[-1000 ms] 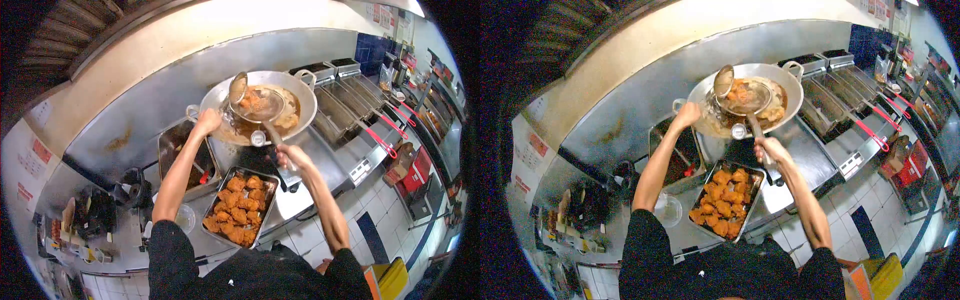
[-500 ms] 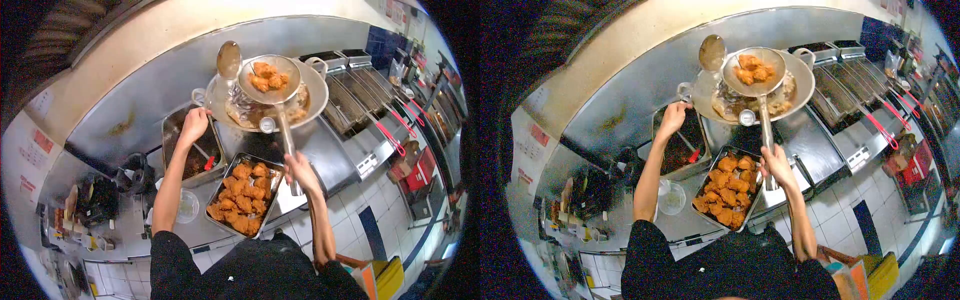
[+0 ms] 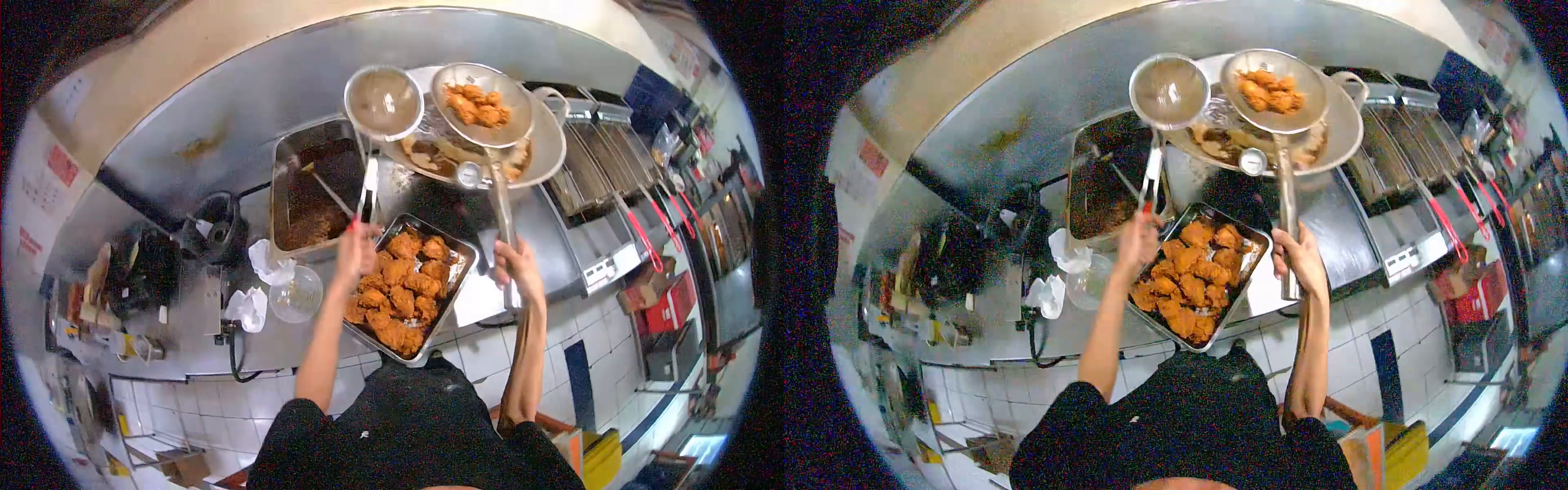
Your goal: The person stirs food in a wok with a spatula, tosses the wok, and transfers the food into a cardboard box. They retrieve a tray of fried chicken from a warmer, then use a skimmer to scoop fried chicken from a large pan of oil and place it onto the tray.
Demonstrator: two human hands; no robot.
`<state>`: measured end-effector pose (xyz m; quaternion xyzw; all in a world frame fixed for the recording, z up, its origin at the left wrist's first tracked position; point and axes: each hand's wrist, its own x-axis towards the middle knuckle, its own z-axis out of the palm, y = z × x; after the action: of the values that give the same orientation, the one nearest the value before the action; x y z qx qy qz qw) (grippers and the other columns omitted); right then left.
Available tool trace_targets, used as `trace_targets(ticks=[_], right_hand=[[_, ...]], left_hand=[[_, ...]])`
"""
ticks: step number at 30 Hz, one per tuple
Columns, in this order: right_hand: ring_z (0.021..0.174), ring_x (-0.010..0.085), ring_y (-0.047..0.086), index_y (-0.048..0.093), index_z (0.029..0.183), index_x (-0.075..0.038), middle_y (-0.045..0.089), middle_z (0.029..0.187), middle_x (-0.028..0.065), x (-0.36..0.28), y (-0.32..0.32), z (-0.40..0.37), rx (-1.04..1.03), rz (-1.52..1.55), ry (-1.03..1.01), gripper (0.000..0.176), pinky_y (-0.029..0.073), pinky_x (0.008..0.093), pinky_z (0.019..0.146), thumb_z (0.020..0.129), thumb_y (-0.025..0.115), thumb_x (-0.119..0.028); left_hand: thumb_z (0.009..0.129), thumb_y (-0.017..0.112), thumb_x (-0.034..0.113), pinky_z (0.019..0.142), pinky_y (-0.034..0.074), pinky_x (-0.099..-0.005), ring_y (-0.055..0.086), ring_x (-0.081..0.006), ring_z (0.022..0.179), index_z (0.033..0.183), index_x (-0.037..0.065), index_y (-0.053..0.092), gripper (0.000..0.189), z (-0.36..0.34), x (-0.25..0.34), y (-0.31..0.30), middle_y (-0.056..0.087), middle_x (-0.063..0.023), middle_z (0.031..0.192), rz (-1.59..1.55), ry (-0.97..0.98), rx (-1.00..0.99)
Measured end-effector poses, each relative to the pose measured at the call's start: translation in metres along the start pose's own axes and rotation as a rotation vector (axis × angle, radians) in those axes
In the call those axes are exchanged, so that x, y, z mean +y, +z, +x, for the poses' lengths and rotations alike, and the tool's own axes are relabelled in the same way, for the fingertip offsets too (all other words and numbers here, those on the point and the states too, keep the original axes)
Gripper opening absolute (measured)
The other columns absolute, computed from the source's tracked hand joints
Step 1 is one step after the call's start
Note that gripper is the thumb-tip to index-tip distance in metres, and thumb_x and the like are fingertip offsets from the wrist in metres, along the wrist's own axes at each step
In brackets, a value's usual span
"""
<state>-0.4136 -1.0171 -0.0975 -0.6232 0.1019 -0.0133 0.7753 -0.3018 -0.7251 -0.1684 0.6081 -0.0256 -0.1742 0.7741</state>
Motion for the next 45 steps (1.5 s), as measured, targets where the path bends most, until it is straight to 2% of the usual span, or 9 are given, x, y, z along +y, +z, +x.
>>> trace_targets(ticks=[1,9,13,18,22,28,29,34,45], right_hand=[[0.038,0.0083,0.042,0.041,0.087,-0.006,0.042,0.059,0.0002,-0.003,0.002,-0.002,0.028,-0.029,0.01,0.016,0.039,0.0252,0.034,0.088,0.055,-0.014],[0.035,0.0088,0.04,0.044,0.085,-0.007,0.042,0.058,-0.0001,-0.039,0.049,-0.011,0.057,-0.144,-0.028,0.018,0.034,0.0236,0.032,0.088,0.056,-0.02],[0.034,0.0093,0.04,0.046,0.092,-0.006,0.042,0.058,-0.0004,-0.053,0.09,-0.012,0.009,-0.122,-0.041,0.018,0.032,0.0235,0.03,0.087,0.057,-0.019],[0.033,0.0081,0.037,0.043,0.088,-0.009,0.04,0.057,-0.0008,-0.054,0.156,-0.001,-0.116,-0.03,0.045,0.016,0.029,0.024,0.027,0.087,0.057,-0.016],[0.037,0.0076,0.041,0.046,0.11,-0.002,0.043,0.061,-0.0003,-0.029,0.197,0.013,-0.304,0.036,0.112,0.029,0.032,0.023,0.031,0.086,0.058,-0.015],[0.039,0.0096,0.045,0.04,0.09,-0.002,0.045,0.062,0.0013,0.027,0.255,0.024,-0.467,0.174,0.207,0.019,0.041,0.0262,0.033,0.086,0.056,-0.012],[0.04,0.0058,0.043,0.042,0.112,0.0,0.045,0.065,-0.0009,0.041,0.262,0.029,-0.479,0.111,0.224,0.032,0.038,0.0221,0.035,0.087,0.057,-0.013],[0.04,0.0082,0.045,0.043,0.092,-0.002,0.047,0.066,0.0009,0.114,0.276,0.045,-0.488,0.19,0.291,0.018,0.042,0.0254,0.036,0.087,0.056,-0.014],[0.047,0.0132,0.053,0.042,0.092,0.0,0.052,0.066,0.0066,0.201,0.266,0.101,-0.418,0.067,0.223,0.025,0.045,0.0288,0.041,0.089,0.056,-0.021]], left_hand=[[0.093,0.036,0.056,0.032,0.018,-0.0198,0.026,-0.0013,0.037,0.09,0.007,0.056,0.054,-0.016,-0.014,0.009,0.028,0.0092,0.05,-0.084,-0.098,0.101],[0.093,0.039,0.052,0.034,0.016,-0.0201,0.021,-0.0035,0.038,0.087,0.012,0.052,0.043,-0.021,-0.071,0.017,0.028,0.0064,0.053,-0.505,-0.119,-0.061],[0.094,0.038,0.052,0.035,0.016,-0.0204,0.021,-0.0036,0.038,0.088,0.01,0.052,0.045,-0.031,-0.04,-0.004,0.027,0.0067,0.051,-0.526,-0.077,-0.154],[0.094,0.037,0.052,0.035,0.016,-0.0194,0.023,-0.0019,0.038,0.088,0.007,0.055,0.049,-0.066,-0.047,-0.076,0.029,0.0087,0.051,-0.313,-0.046,0.159],[0.095,0.036,0.05,0.032,0.018,-0.0212,0.027,-0.0041,0.035,0.087,0.005,0.054,0.049,-0.091,-0.062,-0.131,0.033,0.0056,0.05,-0.163,-0.191,0.391],[0.096,0.035,0.046,0.031,0.021,-0.0223,0.029,-0.0063,0.034,0.088,0.005,0.054,0.045,-0.123,-0.07,-0.164,0.034,0.0028,0.05,0.04,-0.234,0.422],[0.096,0.035,0.045,0.031,0.021,-0.0224,0.03,-0.0065,0.035,0.088,0.005,0.053,0.044,-0.126,-0.066,-0.159,0.034,0.0028,0.051,0.028,-0.207,0.485],[0.096,0.036,0.045,0.032,0.022,-0.023,0.032,-0.0067,0.038,0.089,0.006,0.051,0.042,-0.132,-0.066,-0.161,0.033,0.0028,0.052,-0.134,-0.232,0.566],[0.096,0.035,0.047,0.033,0.016,-0.0224,0.026,-0.0056,0.038,0.092,0.005,0.05,0.045,-0.118,-0.09,-0.17,0.03,0.0032,0.052,-0.082,-0.199,0.506]])
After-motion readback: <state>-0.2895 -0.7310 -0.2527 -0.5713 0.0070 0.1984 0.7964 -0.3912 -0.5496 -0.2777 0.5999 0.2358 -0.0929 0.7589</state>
